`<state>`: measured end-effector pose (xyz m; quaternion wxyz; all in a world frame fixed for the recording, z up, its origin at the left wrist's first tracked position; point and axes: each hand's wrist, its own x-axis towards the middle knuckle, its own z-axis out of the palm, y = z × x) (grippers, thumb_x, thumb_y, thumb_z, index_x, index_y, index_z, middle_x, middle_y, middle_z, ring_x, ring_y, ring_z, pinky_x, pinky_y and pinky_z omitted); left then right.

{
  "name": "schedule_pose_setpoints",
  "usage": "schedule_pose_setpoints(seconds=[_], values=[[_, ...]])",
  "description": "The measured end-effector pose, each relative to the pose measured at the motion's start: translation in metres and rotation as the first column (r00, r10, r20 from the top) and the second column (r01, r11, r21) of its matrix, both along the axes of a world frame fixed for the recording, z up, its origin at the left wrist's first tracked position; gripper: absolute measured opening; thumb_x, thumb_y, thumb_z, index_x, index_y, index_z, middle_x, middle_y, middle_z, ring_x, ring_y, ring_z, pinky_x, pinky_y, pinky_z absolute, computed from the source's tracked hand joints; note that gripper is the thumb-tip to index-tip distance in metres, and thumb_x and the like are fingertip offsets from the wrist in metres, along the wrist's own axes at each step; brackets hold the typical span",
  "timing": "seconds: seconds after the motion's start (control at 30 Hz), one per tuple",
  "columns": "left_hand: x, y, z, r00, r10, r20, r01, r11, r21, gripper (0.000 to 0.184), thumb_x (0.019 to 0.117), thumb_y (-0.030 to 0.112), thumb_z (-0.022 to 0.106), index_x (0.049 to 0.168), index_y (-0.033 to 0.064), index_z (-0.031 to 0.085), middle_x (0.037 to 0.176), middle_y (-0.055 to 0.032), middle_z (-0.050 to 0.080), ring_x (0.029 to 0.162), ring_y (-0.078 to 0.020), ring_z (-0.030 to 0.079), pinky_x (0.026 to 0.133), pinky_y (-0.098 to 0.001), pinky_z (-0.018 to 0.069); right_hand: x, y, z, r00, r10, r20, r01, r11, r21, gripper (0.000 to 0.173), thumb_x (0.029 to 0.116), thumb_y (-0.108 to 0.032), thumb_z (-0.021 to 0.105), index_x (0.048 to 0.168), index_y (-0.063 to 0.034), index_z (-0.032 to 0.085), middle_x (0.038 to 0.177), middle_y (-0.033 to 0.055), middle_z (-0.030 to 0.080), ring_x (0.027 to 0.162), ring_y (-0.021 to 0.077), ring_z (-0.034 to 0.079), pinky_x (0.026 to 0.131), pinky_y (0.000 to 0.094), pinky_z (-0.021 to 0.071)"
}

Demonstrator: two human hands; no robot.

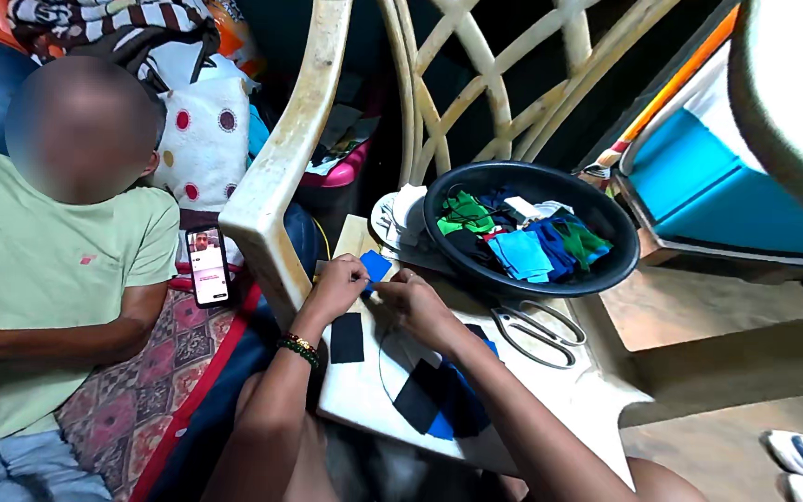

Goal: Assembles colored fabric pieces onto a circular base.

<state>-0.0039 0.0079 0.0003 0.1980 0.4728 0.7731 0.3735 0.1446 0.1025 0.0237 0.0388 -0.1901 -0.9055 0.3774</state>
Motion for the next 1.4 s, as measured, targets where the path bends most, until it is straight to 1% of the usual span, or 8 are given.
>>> schedule_pose_setpoints(seconds=[0.3, 0.67, 0.93, 1.1, 1.23, 1.3, 1.37, 1.4], values=[[-0.001, 0.002, 0.005, 0.979, 0.165, 0.117, -0.162, 0.986, -0.034, 0.019, 0.1061, 0.007, 0.051, 0.113, -0.0062, 0.063, 0.104, -0.0207, 0.065, 0.092, -0.0272, 0.064, 0.086, -0.0445, 0.0515, -0.012, 0.007, -0.017, 0.999, 0.008, 0.047, -0.011, 0.998, 0.059, 0.035, 0.1019, -0.003, 0.052, 0.132, -0.0066, 0.069, 0.132, 0.0320, 0.055, 0.122, 0.0441, 0.054, 0.106, 0.0516, 0.0421], [-0.001, 0.003, 0.008, 0.937, 0.264, 0.228, -0.267, 0.964, -0.019, 0.019, 0.1059, 0.007, 0.051, 0.115, -0.0066, 0.061, 0.101, -0.0203, 0.064, 0.088, -0.0265, 0.064, 0.084, -0.0430, 0.0534, -0.020, 0.015, -0.025, 0.995, 0.083, -0.053, -0.072, 0.980, 0.184, 0.023, 0.0978, -0.014, 0.066, 0.117, -0.0032, 0.074, 0.140, 0.0265, 0.056, 0.138, 0.0503, 0.041, 0.107, 0.0685, 0.0323], [0.000, 0.006, 0.005, 0.842, 0.368, 0.394, -0.404, 0.915, 0.010, 0.023, 0.1081, 0.013, 0.048, 0.118, -0.0046, 0.060, 0.102, -0.0223, 0.064, 0.089, -0.0305, 0.064, 0.082, -0.0470, 0.0537, -0.024, 0.017, -0.028, 0.998, 0.046, 0.040, -0.051, 0.987, 0.150, 0.039, 0.0992, -0.018, 0.067, 0.137, -0.0084, 0.065, 0.153, 0.0292, 0.041, 0.144, 0.0522, 0.031, 0.109, 0.0680, 0.0301], [0.009, 0.003, 0.002, 0.894, 0.361, 0.266, -0.431, 0.856, 0.285, 0.023, 0.1078, 0.015, 0.048, 0.116, -0.0022, 0.060, 0.092, -0.0170, 0.062, 0.077, -0.0238, 0.058, 0.069, -0.0419, 0.0490, -0.024, 0.017, -0.027, 0.996, 0.039, 0.076, -0.048, 0.992, 0.120, 0.040, 0.1008, -0.020, 0.065, 0.139, -0.0090, 0.063, 0.157, 0.0281, 0.038, 0.146, 0.0514, 0.028, 0.112, 0.0674, 0.0282], [0.018, 0.000, 0.006, 0.967, 0.210, 0.145, -0.255, 0.798, 0.546, 0.017, 0.1017, 0.006, 0.049, 0.103, -0.0025, 0.064, 0.107, -0.0130, 0.070, 0.086, -0.0133, 0.065, 0.075, -0.0306, 0.0540, -0.019, 0.017, -0.028, 1.000, 0.027, -0.006, -0.026, 0.995, 0.092, 0.045, 0.0965, -0.017, 0.071, 0.139, -0.0060, 0.062, 0.158, 0.0301, 0.035, 0.146, 0.0537, 0.027, 0.112, 0.0684, 0.0275], [0.030, -0.008, 0.013, 0.949, 0.051, 0.311, -0.241, 0.754, 0.611, 0.014, 0.0969, 0.001, 0.046, 0.095, -0.0013, 0.060, 0.101, -0.0095, 0.069, 0.083, -0.0077, 0.063, 0.071, -0.0246, 0.0518, -0.006, 0.011, -0.024, 0.984, -0.043, -0.171, 0.027, 0.995, -0.095, 0.055, 0.0884, -0.005, 0.073, 0.140, 0.0025, 0.057, 0.154, 0.0249, 0.043, 0.144, 0.0420, 0.036, 0.114, 0.0585, 0.0344], [0.038, -0.019, 0.017, 0.873, -0.093, 0.479, -0.263, 0.738, 0.622, 0.016, 0.0935, 0.001, 0.042, 0.090, 0.0038, 0.057, 0.095, -0.0053, 0.069, 0.083, -0.0068, 0.065, 0.071, -0.0243, 0.0537, 0.012, -0.002, -0.012, 0.945, -0.174, -0.278, 0.029, 0.888, -0.459, 0.062, 0.0796, 0.005, 0.065, 0.139, -0.0019, 0.050, 0.128, 0.0062, 0.062, 0.117, 0.0100, 0.061, 0.096, 0.0288, 0.0543], [0.042, -0.024, 0.021, 0.830, -0.124, 0.544, -0.278, 0.754, 0.595, 0.018, 0.0935, 0.001, 0.041, 0.088, 0.0058, 0.058, 0.092, -0.0039, 0.070, 0.081, -0.0066, 0.065, 0.071, -0.0244, 0.0533, 0.021, -0.005, -0.011, 0.920, -0.203, -0.334, -0.064, 0.764, -0.642, 0.066, 0.0757, 0.006, 0.059, 0.139, -0.0042, 0.046, 0.117, 0.0028, 0.066, 0.104, 0.0075, 0.067, 0.088, 0.0261, 0.0583]])
